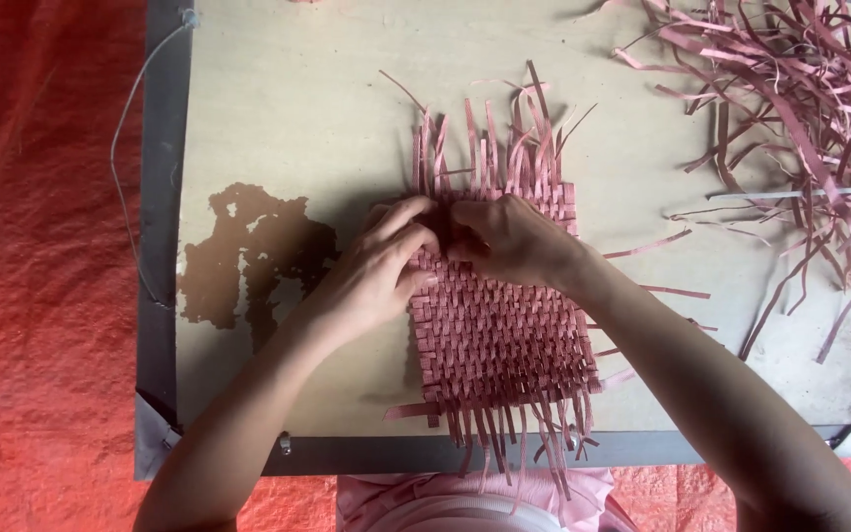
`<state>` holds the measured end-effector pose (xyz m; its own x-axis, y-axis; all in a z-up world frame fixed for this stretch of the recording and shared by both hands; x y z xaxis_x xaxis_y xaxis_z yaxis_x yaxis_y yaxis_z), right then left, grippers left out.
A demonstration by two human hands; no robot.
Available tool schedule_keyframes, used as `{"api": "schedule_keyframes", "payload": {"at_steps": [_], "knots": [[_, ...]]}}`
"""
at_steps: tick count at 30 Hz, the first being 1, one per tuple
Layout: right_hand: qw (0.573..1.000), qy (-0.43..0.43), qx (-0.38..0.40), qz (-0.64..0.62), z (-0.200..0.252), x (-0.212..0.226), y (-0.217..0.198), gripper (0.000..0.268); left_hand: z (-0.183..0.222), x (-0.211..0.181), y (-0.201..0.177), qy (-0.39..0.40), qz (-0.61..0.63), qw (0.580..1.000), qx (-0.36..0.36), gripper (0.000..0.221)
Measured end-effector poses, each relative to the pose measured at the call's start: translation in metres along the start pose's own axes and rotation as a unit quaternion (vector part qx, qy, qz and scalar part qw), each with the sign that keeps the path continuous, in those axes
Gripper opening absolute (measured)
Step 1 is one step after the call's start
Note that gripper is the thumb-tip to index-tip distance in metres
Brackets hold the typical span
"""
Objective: Weaving pink plastic strips into a rectangular mat on a flat board.
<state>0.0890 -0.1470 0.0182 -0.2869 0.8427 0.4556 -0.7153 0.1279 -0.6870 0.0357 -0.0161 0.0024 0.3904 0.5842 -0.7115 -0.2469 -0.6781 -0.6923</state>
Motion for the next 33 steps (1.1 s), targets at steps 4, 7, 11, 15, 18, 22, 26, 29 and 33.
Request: {"api": "schedule_keyframes", "payload": {"at_steps": [4, 7, 11, 15, 18, 22, 26, 29, 33], "knots": [[0.998, -0.003, -0.03, 0.055, -0.005, -0.001, 0.008, 0.009, 0.001, 0.012, 0.016, 0.018, -0.025, 0.999, -0.033, 0.017], [0.998, 0.009, -0.021, 0.052, -0.001, 0.002, 0.006, 0.011, 0.002, 0.019, 0.028, 0.03, -0.082, 0.995, -0.056, 0.012], [0.998, -0.051, -0.044, 0.011, 0.004, 0.001, 0.002, 0.012, 0.001, 0.003, 0.015, 0.063, -0.112, 0.987, -0.092, 0.009], [0.982, -0.163, -0.085, -0.039, 0.008, 0.001, 0.004, 0.012, 0.0, -0.005, 0.013, 0.08, -0.166, 0.977, -0.108, 0.008], [0.973, -0.198, -0.118, 0.005, 0.006, -0.003, 0.013, 0.01, 0.001, -0.01, 0.011, 0.08, -0.169, 0.977, -0.106, 0.01], [0.98, -0.129, -0.091, 0.121, -0.002, 0.0, 0.027, 0.018, -0.001, -0.006, 0.01, 0.067, -0.166, 0.979, -0.096, 0.011], [0.991, -0.055, 0.0, 0.123, -0.009, -0.001, 0.026, 0.022, -0.001, -0.004, 0.015, 0.046, -0.186, 0.979, -0.072, 0.014], [0.991, -0.044, 0.048, 0.12, -0.009, -0.004, 0.022, 0.024, -0.002, -0.001, 0.016, 0.053, -0.184, 0.979, -0.076, 0.013], [0.995, -0.089, 0.044, 0.027, 0.004, -0.001, 0.008, 0.018, 0.001, 0.003, 0.018, 0.06, -0.159, 0.982, -0.08, 0.009]]}}
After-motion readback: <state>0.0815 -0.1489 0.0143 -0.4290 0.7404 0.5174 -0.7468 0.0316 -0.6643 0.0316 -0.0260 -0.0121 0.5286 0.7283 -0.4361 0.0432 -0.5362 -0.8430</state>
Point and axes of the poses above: each hand's wrist, its own z-axis away from the middle knuckle, its own y-axis out of the palm, x = y × z, the point moved 4 cm from there along -z, towards the middle knuckle, and after that the axes turned 4 degrees about y, right-handed, at the moved point
